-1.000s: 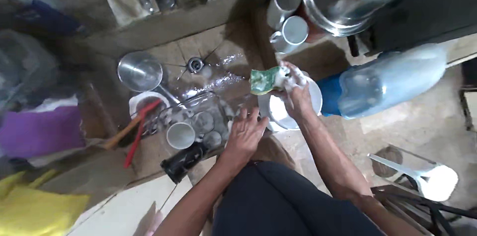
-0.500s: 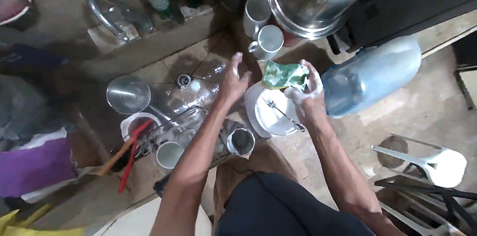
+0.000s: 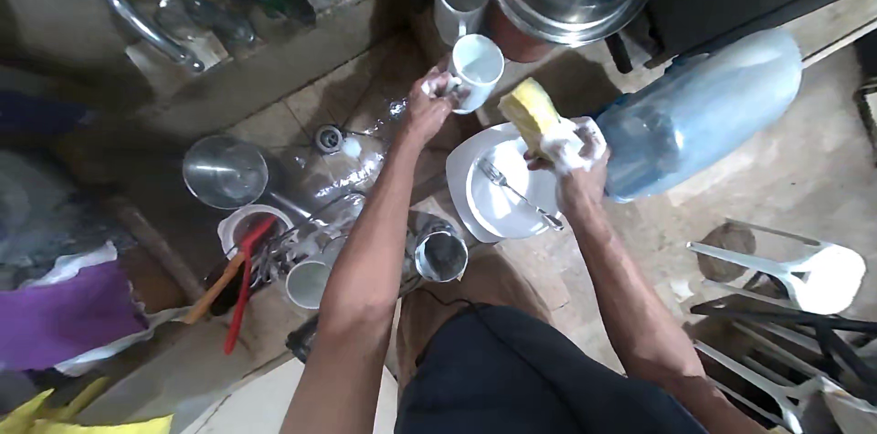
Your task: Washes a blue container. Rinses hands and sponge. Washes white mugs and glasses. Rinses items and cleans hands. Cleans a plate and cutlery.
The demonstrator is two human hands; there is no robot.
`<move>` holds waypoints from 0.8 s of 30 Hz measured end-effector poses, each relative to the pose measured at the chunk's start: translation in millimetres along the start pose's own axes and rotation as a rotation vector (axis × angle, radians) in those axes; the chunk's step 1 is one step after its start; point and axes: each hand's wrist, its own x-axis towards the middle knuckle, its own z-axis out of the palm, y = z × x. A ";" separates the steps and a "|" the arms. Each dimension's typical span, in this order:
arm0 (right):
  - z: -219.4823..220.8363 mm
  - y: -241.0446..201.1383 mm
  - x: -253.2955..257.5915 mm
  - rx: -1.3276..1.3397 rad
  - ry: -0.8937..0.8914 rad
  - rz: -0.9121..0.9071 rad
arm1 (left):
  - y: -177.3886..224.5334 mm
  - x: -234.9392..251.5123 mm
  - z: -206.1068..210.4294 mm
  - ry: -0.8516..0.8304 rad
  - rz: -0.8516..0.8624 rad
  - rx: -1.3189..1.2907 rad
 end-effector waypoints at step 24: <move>115.8 -0.4 35.1 -0.721 -0.909 -0.729 | 89.6 -47.9 -91.0 -0.108 -0.385 0.480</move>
